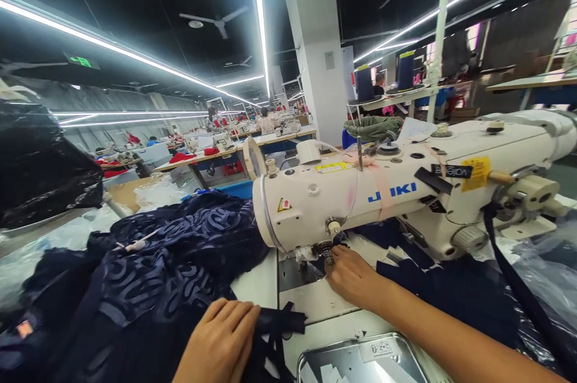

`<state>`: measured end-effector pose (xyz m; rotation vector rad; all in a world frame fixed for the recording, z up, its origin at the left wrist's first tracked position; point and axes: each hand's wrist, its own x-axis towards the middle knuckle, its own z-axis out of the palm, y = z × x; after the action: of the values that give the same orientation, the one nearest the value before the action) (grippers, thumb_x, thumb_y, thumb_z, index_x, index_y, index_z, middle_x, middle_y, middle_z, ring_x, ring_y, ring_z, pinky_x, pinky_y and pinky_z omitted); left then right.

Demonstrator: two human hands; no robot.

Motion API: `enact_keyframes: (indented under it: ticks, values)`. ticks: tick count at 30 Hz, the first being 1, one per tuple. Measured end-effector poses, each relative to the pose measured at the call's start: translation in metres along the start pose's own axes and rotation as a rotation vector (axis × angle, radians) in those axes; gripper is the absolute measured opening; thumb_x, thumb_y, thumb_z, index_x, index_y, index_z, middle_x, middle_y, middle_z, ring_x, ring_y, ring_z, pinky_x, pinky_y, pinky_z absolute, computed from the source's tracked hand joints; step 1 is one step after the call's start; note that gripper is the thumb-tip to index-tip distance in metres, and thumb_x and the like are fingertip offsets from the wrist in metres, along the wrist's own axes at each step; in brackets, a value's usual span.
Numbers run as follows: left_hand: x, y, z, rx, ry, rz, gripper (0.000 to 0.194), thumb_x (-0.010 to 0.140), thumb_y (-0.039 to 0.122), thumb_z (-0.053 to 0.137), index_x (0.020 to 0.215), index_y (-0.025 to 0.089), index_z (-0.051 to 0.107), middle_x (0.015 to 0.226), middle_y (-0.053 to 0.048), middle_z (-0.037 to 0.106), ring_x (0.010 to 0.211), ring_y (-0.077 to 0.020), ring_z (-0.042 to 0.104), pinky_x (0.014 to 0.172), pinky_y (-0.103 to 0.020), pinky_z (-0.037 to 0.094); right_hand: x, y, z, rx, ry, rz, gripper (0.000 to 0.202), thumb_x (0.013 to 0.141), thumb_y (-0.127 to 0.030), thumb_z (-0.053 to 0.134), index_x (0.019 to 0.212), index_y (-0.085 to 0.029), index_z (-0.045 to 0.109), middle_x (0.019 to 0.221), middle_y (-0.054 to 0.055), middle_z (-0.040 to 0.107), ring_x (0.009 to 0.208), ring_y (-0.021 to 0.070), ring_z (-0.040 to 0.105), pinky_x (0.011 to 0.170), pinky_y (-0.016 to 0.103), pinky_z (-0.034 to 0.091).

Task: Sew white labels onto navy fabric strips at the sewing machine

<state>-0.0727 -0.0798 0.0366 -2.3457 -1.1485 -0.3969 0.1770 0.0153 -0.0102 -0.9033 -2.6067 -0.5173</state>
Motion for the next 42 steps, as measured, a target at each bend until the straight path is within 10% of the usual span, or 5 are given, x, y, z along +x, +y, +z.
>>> enact_keyframes:
  ticks: [11, 18, 24, 32, 42]
  values:
    - [-0.08, -0.031, -0.047, 0.145, 0.075, -0.061, 0.015, 0.06, 0.01, 0.041, 0.057, 0.022, 0.05, 0.065, -0.002, 0.054, 0.07, -0.0193, 0.049, 0.079, -0.038, 0.034, 0.001, -0.007, 0.004, -0.287, -0.057, -0.146, 0.023, 0.068, 0.001, 0.044, 0.067, -0.013, 0.062, 0.065, 0.011, 0.058, 0.065, 0.0227, 0.052, 0.062, 0.035, 0.036]
    - [-0.076, -0.021, -0.045, 0.163, -0.042, 0.033, 0.019, 0.056, 0.008, 0.044, 0.066, 0.021, 0.053, 0.095, -0.006, 0.061, 0.097, -0.0235, 0.049, 0.096, -0.043, 0.024, 0.0, -0.022, -0.008, -0.203, -0.06, -0.05, 0.018, 0.067, 0.001, 0.046, 0.065, -0.012, 0.06, 0.067, 0.012, 0.059, 0.065, 0.0209, 0.053, 0.064, 0.034, 0.037]
    - [-0.05, -0.024, -0.043, -0.068, 0.014, -0.014, 0.026, 0.075, 0.003, 0.033, 0.061, 0.02, 0.046, 0.055, 0.003, 0.049, 0.054, -0.0134, 0.048, 0.079, -0.035, 0.04, 0.01, -0.06, -0.04, 0.275, -0.114, 0.022, 0.013, 0.078, -0.011, 0.047, 0.083, -0.015, 0.059, 0.083, 0.007, 0.061, 0.079, 0.0186, 0.055, 0.077, 0.031, 0.04]
    - [0.04, 0.028, 0.033, -1.159, -0.036, -0.5, 0.02, 0.08, 0.03, 0.036, 0.066, 0.019, 0.046, 0.054, 0.004, 0.044, 0.051, -0.0112, 0.043, 0.049, -0.022, 0.038, 0.023, -0.112, -0.072, 0.475, -0.321, -0.193, 0.027, 0.078, -0.028, 0.056, 0.097, -0.01, 0.058, 0.09, 0.011, 0.062, 0.086, 0.0214, 0.056, 0.077, 0.029, 0.042]
    - [0.067, -0.012, 0.082, -1.189, -0.176, -0.359, 0.024, 0.07, 0.039, 0.053, 0.072, 0.016, 0.062, 0.07, -0.002, 0.061, 0.069, -0.0172, 0.055, 0.067, -0.028, 0.043, -0.033, -0.024, -0.082, 0.689, -0.15, 0.227, 0.014, 0.082, -0.01, 0.046, 0.074, -0.013, 0.057, 0.073, 0.002, 0.057, 0.068, 0.0114, 0.052, 0.066, 0.021, 0.039]
